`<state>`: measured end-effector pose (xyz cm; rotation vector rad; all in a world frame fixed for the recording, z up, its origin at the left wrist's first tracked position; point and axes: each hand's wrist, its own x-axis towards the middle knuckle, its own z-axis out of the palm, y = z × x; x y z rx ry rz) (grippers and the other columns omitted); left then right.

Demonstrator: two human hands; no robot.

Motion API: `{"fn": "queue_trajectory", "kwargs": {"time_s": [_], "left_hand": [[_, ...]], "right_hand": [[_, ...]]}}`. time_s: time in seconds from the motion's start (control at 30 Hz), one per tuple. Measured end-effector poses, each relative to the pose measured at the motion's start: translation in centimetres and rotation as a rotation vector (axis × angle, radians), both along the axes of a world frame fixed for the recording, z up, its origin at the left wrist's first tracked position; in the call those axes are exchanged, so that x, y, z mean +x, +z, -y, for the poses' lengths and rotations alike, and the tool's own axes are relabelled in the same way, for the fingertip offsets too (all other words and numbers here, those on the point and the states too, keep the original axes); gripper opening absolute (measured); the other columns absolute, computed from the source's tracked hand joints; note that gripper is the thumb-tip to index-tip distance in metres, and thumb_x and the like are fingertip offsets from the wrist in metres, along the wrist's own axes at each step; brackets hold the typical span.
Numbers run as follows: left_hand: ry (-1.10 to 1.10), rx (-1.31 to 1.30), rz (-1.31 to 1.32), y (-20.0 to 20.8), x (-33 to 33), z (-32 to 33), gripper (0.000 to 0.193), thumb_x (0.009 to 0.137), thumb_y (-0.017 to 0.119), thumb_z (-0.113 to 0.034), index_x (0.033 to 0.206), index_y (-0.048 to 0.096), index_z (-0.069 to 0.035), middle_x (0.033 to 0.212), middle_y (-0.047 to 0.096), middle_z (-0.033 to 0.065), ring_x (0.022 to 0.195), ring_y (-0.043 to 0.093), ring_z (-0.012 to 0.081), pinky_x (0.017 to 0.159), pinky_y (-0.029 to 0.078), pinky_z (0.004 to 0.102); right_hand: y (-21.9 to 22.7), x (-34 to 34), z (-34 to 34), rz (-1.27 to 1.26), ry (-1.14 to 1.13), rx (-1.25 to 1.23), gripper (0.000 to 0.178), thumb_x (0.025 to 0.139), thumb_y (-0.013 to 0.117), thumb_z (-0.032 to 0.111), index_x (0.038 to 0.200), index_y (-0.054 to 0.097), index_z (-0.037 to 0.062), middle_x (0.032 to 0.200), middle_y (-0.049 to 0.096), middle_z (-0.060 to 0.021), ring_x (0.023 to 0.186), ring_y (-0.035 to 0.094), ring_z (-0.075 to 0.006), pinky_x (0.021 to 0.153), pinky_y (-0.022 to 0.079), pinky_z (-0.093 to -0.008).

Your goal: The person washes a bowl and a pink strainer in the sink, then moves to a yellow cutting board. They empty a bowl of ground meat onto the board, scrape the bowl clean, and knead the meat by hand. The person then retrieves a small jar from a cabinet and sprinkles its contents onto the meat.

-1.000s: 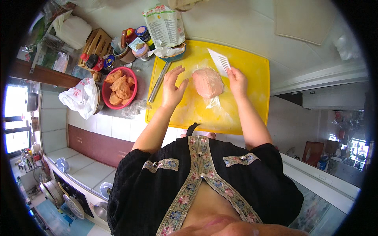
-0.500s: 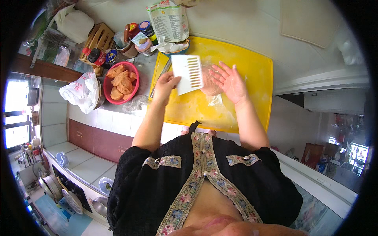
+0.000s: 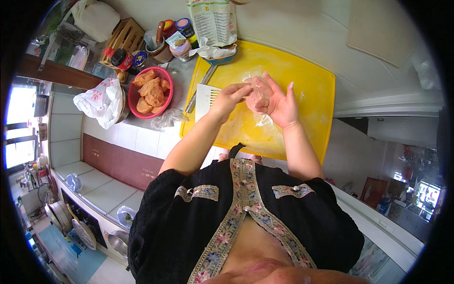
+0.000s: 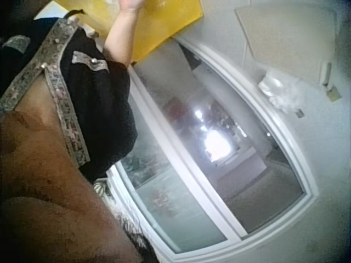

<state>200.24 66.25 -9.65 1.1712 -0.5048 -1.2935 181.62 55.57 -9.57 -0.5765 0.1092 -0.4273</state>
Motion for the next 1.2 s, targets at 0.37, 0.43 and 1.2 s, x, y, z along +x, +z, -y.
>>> {"fn": "queue_trajectory", "kwargs": {"time_s": [0.37,0.43,1.2], "left_hand": [[0.012,-0.154,1.087,-4.9,-1.2,4.3,0.02,0.093,0.069,-0.018,0.096,0.077,0.001,0.109,0.075,0.0106,0.1,0.07,0.0256,0.089,0.054,0.0361],[-0.131,-0.299,1.559,-7.1,-0.8,5.4,0.034,0.097,0.062,-0.029,0.115,0.074,-0.003,0.127,0.069,0.0114,0.125,0.059,0.0329,0.107,0.045,0.0448],[0.307,-0.191,1.172,-6.0,1.6,2.2,0.054,0.084,0.076,-0.014,0.135,0.059,-0.006,0.145,0.055,0.0166,0.136,0.048,0.0356,0.113,0.039,0.0432]], "right_hand": [[-1.8,-3.3,1.7,-0.441,-0.32,-0.375,0.082,0.101,0.032,0.069,0.16,0.026,0.0105,0.164,0.03,-0.0139,0.097,0.072,-0.0268,0.081,0.06,-0.0362],[-2.0,-3.6,1.8,-0.462,-0.36,-0.38,0.083,0.102,0.033,0.068,0.159,0.027,0.0088,0.164,0.03,-0.0144,0.103,0.071,-0.0283,0.083,0.059,-0.0359],[-7.0,-1.4,1.5,-1.218,-0.123,-1.617,0.067,0.1,0.054,0.05,0.156,0.038,0.0171,0.16,0.036,-0.0201,0.153,0.019,-0.0385,0.124,0.012,-0.0519]]}}
